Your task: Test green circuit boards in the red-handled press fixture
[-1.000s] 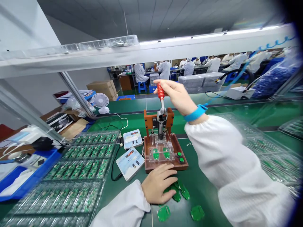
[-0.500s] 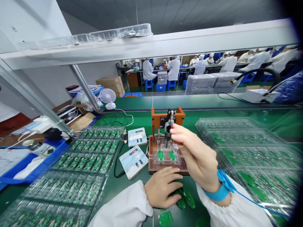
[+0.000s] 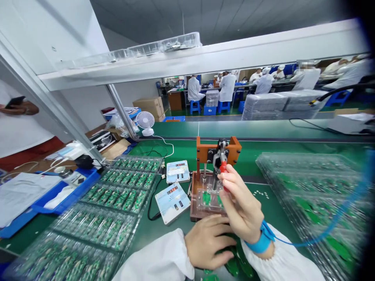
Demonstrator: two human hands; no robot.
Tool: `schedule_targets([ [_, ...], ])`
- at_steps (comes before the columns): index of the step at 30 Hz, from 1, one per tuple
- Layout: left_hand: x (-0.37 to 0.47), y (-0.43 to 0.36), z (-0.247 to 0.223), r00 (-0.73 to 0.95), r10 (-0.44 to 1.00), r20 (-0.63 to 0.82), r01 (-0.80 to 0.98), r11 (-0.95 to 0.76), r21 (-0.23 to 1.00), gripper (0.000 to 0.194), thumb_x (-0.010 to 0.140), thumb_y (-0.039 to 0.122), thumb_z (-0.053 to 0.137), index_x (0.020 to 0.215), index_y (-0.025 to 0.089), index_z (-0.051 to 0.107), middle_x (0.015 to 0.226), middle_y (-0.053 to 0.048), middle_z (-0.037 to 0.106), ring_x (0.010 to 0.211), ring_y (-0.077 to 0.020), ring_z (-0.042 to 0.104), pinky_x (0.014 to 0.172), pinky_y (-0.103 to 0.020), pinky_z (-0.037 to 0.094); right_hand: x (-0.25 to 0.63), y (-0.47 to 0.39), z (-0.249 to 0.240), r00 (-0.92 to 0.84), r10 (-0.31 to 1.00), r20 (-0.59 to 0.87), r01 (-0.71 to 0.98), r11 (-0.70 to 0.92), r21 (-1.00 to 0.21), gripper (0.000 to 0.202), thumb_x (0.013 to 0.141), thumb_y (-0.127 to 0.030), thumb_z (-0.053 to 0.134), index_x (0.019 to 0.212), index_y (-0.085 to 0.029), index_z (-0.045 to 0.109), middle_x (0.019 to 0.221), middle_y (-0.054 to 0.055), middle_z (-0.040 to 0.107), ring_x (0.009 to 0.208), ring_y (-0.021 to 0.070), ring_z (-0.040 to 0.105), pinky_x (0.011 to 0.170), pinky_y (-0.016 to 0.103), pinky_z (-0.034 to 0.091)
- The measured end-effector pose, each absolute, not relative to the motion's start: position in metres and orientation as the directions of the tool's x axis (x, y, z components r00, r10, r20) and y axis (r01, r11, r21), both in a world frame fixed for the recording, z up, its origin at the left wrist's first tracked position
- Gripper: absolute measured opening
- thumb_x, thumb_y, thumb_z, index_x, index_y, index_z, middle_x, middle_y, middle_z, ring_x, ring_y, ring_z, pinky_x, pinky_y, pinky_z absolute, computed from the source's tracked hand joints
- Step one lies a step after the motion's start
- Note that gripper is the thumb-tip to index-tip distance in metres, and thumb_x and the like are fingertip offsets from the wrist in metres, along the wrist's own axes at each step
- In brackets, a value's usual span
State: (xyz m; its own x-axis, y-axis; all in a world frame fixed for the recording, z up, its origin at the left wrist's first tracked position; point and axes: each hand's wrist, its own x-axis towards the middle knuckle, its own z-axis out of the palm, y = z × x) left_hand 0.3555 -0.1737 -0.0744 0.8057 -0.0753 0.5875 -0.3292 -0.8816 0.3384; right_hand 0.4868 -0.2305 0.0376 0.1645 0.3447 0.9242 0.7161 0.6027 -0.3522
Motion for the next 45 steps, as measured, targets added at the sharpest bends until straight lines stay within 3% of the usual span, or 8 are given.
schedule_targets([
  [6,0.343,-0.165,-0.037,0.875,0.051,0.481,-0.319,-0.686,0.654,0.033,0.102,0.043,0.050,0.101,0.018,0.072,0.112,-0.010,0.076,0.110,-0.0213,0.070,0.100,-0.033,0.056,0.482,-0.229,0.035,0.198,0.310,0.930,0.717,0.601,-0.353,0.073,0.087,0.009,0.056,0.148,-0.031,0.054,0.145,0.002,0.062,0.141,0.0309,0.052,0.116,0.057,0.051],
  [11,0.315,-0.107,0.015,0.943,0.235,0.236,-0.046,-0.610,0.791,0.027,0.096,0.041,0.065,0.088,0.017,0.074,0.083,-0.005,0.076,0.075,-0.0179,0.072,0.074,-0.027,0.058,0.480,-0.227,0.035,0.182,0.297,0.937,0.725,0.604,-0.332,0.074,0.087,0.009,0.057,0.151,-0.029,0.051,0.148,0.001,0.059,0.144,0.0292,0.049,0.118,0.054,0.050],
  [14,0.307,-0.059,0.018,0.884,0.444,0.145,0.263,-0.730,0.631,0.023,0.090,0.035,0.073,0.106,0.018,0.074,0.112,-0.009,0.075,0.105,-0.0263,0.070,0.097,-0.040,0.056,0.480,-0.226,0.036,0.177,0.297,0.939,0.722,0.609,-0.328,0.075,0.087,0.010,0.058,0.151,-0.029,0.050,0.150,0.000,0.058,0.145,0.0270,0.049,0.121,0.050,0.047],
  [17,0.308,-0.026,0.007,0.839,0.539,-0.067,0.527,-0.777,0.345,0.085,0.070,0.042,0.090,0.144,0.018,0.057,0.162,-0.020,0.035,0.152,-0.0436,0.026,0.122,-0.061,0.028,0.480,-0.227,0.038,0.172,0.292,0.941,0.727,0.607,-0.321,0.075,0.087,0.011,0.058,0.151,-0.028,0.049,0.150,0.000,0.057,0.144,0.0257,0.049,0.121,0.048,0.048],
  [19,0.310,-0.017,0.001,0.807,0.544,-0.230,0.588,-0.773,0.236,0.108,0.066,0.052,0.091,0.156,0.018,0.042,0.169,-0.020,0.013,0.156,-0.0449,0.004,0.124,-0.063,0.019,0.480,-0.227,0.038,0.165,0.291,0.942,0.729,0.607,-0.315,0.075,0.087,0.010,0.057,0.152,-0.028,0.049,0.150,0.001,0.058,0.144,0.0264,0.049,0.119,0.049,0.049],
  [21,0.312,-0.014,-0.001,0.794,0.523,-0.311,0.591,-0.783,0.191,0.116,0.067,0.058,0.088,0.161,0.018,0.033,0.170,-0.019,0.005,0.156,-0.0439,-0.002,0.125,-0.062,0.016,0.481,-0.228,0.038,0.160,0.296,0.942,0.730,0.607,-0.315,0.075,0.087,0.010,0.057,0.152,-0.028,0.049,0.148,0.002,0.059,0.144,0.0277,0.049,0.118,0.050,0.051],
  [37,0.318,-0.010,-0.009,0.742,0.490,-0.457,0.594,-0.796,0.112,0.131,0.066,0.074,0.080,0.165,0.019,0.016,0.170,-0.017,-0.004,0.155,-0.0444,-0.011,0.122,-0.068,0.014,0.480,-0.228,0.036,0.169,0.305,0.937,0.725,0.606,-0.328,0.075,0.088,0.008,0.058,0.152,-0.030,0.049,0.148,0.001,0.059,0.145,0.0283,0.047,0.118,0.050,0.050],
  [45,0.302,-0.009,0.004,0.749,0.533,-0.394,0.634,-0.750,0.190,0.130,0.065,0.063,0.086,0.165,0.017,0.018,0.170,-0.016,-0.005,0.155,-0.0446,-0.009,0.126,-0.060,0.011,0.480,-0.228,0.035,0.172,0.315,0.933,0.729,0.596,-0.336,0.073,0.089,0.007,0.058,0.152,-0.030,0.049,0.146,0.004,0.061,0.145,0.0301,0.048,0.116,0.053,0.052],
])
